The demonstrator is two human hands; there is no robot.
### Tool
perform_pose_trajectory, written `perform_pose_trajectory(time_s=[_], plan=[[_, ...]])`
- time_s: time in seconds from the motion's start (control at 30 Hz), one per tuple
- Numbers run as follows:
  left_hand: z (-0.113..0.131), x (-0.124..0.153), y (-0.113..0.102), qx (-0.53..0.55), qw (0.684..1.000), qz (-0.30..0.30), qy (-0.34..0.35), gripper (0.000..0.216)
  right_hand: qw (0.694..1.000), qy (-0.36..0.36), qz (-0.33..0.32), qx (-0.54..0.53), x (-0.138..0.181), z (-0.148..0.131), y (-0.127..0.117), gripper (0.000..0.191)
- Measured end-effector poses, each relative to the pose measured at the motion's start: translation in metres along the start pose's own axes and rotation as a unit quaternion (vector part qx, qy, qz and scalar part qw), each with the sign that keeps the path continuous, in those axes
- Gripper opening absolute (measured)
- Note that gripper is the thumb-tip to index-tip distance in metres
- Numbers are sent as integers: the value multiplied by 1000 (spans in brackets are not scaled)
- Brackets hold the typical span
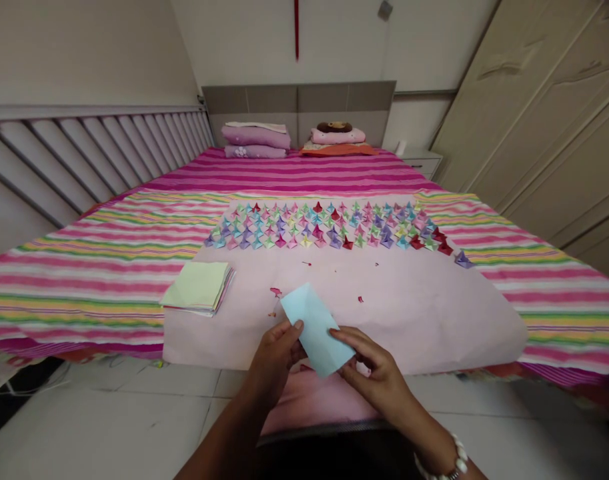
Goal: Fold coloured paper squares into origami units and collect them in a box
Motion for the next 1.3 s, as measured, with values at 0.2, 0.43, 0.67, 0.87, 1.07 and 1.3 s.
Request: perform_pose_trajectory(time_s=[0.2, 0.43, 0.67, 0.87, 1.07, 1.3], plan=[[0, 2, 6, -3, 1000, -29, -4, 35, 1000, -15, 15, -14, -1, -2, -5, 31], [0, 2, 7, 7, 1000, -27, -2, 32, 998, -8, 30, -52, 0, 3, -10, 21], [2, 3, 1, 18, 1000, 4, 8, 32, 992, 29, 18, -122, 3, 17, -3, 19], [2, 0, -1, 32, 999, 8, 9, 30, 976, 91, 19, -197, 6, 32, -4, 32], [1, 3, 0, 8, 1000, 6, 10, 30, 969, 82, 32, -230, 3, 32, -10, 43], [6, 4, -1, -11, 1000, 13, 22, 29, 996, 3, 33, -83, 0, 14, -15, 49]])
Point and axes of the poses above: each hand's wrist, its own x-axis away from the middle knuckle, its own y-axis out of the palm, z = x × y, the point moved 10 cm from there along -x, towards the middle knuckle, and after that the axes turned 4 degrees about x, right-handed, at the moved point
